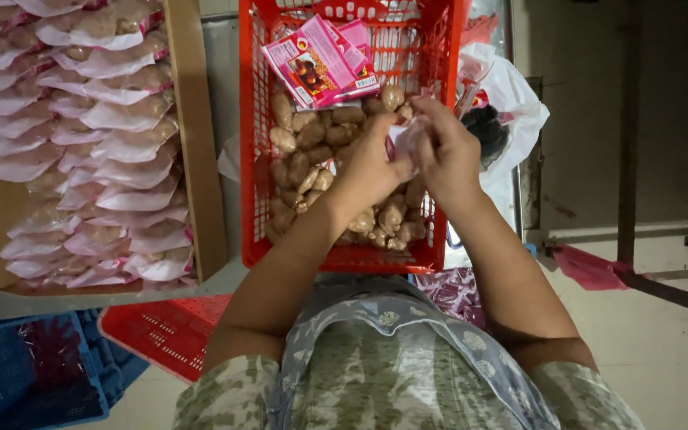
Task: The person packs pieces of ginger and pink packets into plastic bags by hand, uses scissors to cut a plastic bag roll, and places the filled bags into a cardboard box.
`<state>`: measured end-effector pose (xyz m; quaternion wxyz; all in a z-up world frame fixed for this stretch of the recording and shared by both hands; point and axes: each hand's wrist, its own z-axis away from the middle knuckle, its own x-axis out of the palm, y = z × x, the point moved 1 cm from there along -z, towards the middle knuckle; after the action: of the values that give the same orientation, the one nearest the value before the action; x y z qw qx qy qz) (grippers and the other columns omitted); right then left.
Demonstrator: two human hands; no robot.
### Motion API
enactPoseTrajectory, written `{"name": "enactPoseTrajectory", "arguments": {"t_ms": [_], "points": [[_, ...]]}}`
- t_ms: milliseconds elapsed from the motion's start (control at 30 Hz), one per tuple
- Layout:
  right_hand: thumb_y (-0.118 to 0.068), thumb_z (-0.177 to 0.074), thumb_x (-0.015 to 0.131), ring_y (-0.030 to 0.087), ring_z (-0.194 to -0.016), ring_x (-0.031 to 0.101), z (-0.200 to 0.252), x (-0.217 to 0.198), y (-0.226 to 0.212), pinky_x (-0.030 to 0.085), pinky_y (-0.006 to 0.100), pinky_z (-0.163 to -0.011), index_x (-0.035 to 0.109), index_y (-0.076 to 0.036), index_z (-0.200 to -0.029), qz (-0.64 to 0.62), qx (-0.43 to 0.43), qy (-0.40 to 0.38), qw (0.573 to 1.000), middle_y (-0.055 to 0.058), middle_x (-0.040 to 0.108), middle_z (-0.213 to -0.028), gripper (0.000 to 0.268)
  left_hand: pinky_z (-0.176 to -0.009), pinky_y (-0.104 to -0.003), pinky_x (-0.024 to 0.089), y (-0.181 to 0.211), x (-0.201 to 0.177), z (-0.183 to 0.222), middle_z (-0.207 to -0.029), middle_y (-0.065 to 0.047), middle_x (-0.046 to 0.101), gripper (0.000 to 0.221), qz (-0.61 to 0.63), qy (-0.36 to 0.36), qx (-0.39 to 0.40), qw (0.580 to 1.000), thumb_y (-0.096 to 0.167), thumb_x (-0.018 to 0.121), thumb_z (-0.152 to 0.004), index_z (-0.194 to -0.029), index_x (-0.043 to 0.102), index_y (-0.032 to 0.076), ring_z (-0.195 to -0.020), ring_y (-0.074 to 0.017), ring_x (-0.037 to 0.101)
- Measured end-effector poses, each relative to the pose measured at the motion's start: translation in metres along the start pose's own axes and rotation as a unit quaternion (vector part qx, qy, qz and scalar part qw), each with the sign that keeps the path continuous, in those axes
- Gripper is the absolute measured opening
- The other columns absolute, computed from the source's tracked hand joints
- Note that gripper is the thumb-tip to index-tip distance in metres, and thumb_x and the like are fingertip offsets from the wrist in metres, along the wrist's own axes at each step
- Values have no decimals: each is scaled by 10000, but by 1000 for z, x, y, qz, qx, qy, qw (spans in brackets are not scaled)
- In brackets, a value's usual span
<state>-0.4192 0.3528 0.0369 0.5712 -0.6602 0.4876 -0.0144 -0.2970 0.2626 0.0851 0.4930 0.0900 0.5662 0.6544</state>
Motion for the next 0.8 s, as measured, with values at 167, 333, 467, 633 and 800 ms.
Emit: {"name": "enactPoseTrajectory", "arguments": {"t_ms": [167, 333, 467, 633, 800], "points": [[-32, -941, 650, 381, -939, 719, -4, -9, 5, 573, 470, -829, 741, -166, -1242, 40, -39, -26, 998, 149, 744, -952, 342, -902, -411, 579, -39, 0, -27, -1021, -106, 744, 406, 5, 116, 98, 988, 19, 657, -824, -1187, 651, 200, -1014, -346, 725], [86, -942, 538, 184, -923, 693, 3, -16, 7, 521, 288, -849, 680, -37, -1325, -22, -43, -111, 993, 131, 748, -1176, 426, -485, -194, 484, -16, -53, -21, -1193, -53, 689, 382, 50, -43, -5, 998, -77, 548, -924, -1248, 577, 123, -739, -111, 642], [-39, -1030, 670, 265, -1040, 715, 8, -10, 10, 541, 347, -898, 705, -63, -1285, -46, 8, -101, 994, 132, 757, -1149, 259, -757, -321, 546, -117, -31, -47, -1002, -126, 624, 297, 102, -78, 288, 949, 241, 624, -1014, -1214, 543, 37, -872, -253, 619], [-33, -1056, 610, 363, -1027, 722, 14, -15, 17, 547, 423, -898, 766, -55, -1204, -59, 72, -63, 994, 162, 770, -1034, 217, -929, -765, 352, -217, -15, -24, -1230, -168, 652, 362, -554, -131, 26, 821, 239, 405, -1003, -1194, 694, 135, -1200, -388, 526], [-54, -1071, 608, 311, -998, 729, 25, -6, 31, 547, 408, -884, 747, -41, -1251, -53, 94, -48, 993, 185, 765, -1029, 229, -757, -580, 584, -170, -26, 2, -1001, -204, 686, 322, -358, -151, -25, 921, 169, 505, -871, -1099, 624, -26, -971, -467, 714]]}}
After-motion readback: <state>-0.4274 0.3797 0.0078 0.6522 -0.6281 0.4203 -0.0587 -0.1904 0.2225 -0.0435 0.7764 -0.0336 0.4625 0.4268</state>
